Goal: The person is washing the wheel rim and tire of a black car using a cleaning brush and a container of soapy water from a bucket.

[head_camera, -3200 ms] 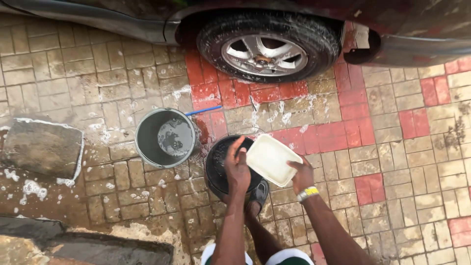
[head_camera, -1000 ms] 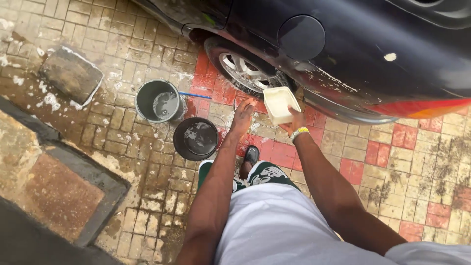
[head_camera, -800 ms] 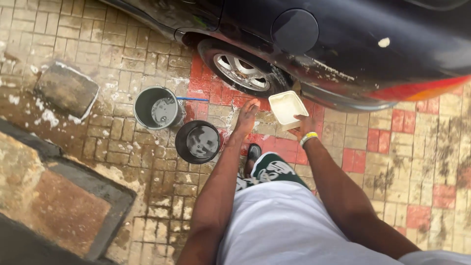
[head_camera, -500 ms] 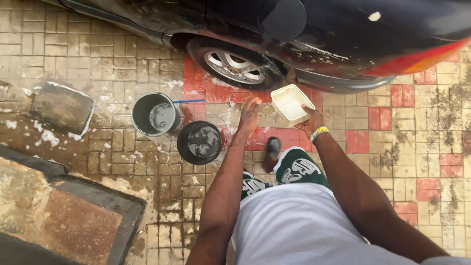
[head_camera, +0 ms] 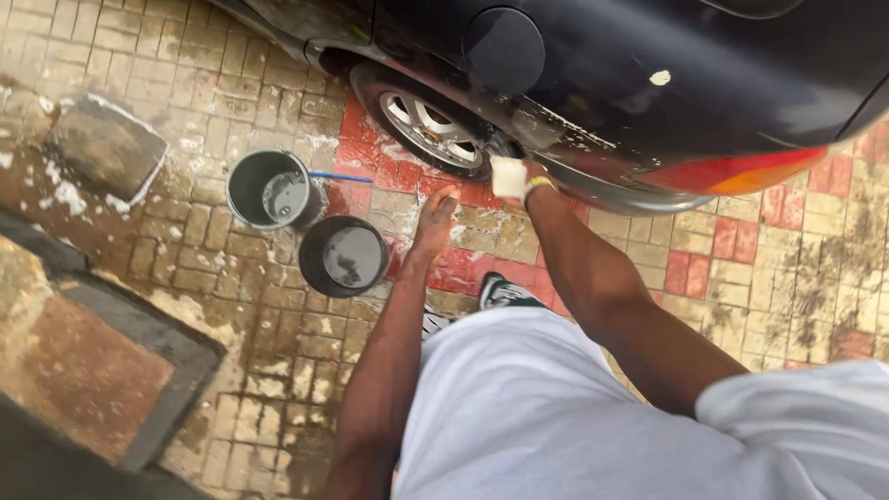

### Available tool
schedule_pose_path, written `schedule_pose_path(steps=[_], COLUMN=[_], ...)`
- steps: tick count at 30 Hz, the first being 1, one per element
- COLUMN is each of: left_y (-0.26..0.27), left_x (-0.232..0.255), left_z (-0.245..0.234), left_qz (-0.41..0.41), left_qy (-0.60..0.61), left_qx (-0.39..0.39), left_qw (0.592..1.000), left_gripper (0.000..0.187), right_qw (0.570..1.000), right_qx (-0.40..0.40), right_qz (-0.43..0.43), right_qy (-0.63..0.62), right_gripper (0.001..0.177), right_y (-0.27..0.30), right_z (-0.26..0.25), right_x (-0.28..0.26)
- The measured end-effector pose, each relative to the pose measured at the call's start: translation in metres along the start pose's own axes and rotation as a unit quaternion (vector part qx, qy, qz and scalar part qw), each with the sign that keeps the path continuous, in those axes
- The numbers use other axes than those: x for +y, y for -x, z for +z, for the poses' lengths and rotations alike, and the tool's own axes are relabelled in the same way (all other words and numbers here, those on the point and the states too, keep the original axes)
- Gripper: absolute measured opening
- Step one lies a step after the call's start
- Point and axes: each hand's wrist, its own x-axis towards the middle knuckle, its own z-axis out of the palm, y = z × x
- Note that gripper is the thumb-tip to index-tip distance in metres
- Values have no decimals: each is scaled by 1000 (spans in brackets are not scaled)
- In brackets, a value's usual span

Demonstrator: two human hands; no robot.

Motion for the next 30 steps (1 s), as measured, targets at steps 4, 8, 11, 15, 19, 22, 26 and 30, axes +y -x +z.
schedule_pose_path(steps=[4,8,11,15,19,22,26,30], left_y=[-14,-33,-52,-73,-34,-27,-24,-8], left_x=[-18,-44,-60,-76,-22,-24,-39,-51], left_z=[18,25,25,26,48,44,23,-13], left_qz=[-3,42,92,167,103,77,117,133], left_qy=[-21,-40,-47,8,-38,-43,-13,-3], left_qx=[16,18,18,5,46,40,40,82], left_qw=[1000,998,994,986,993,995,992,988], left_gripper=[56,52,45,33,32,31,28,32], right_qw=[994,992,989,977,952,924,896,909], right_qx=[61,25,16,40,27,68,25,-33], right_qz=[35,28,7,-15,-57,-154,-175,-180], right_qy=[88,122,150,208,298,344,407,375], right_gripper=[46,45,47,55,66,83,81,70], right_y=[29,30,58,113,158,190,195,176], right_z=[18,3,-4,-2,12,29,43,62], right_x=[-29,-24,-21,-31,-42,-46,-32,-4])
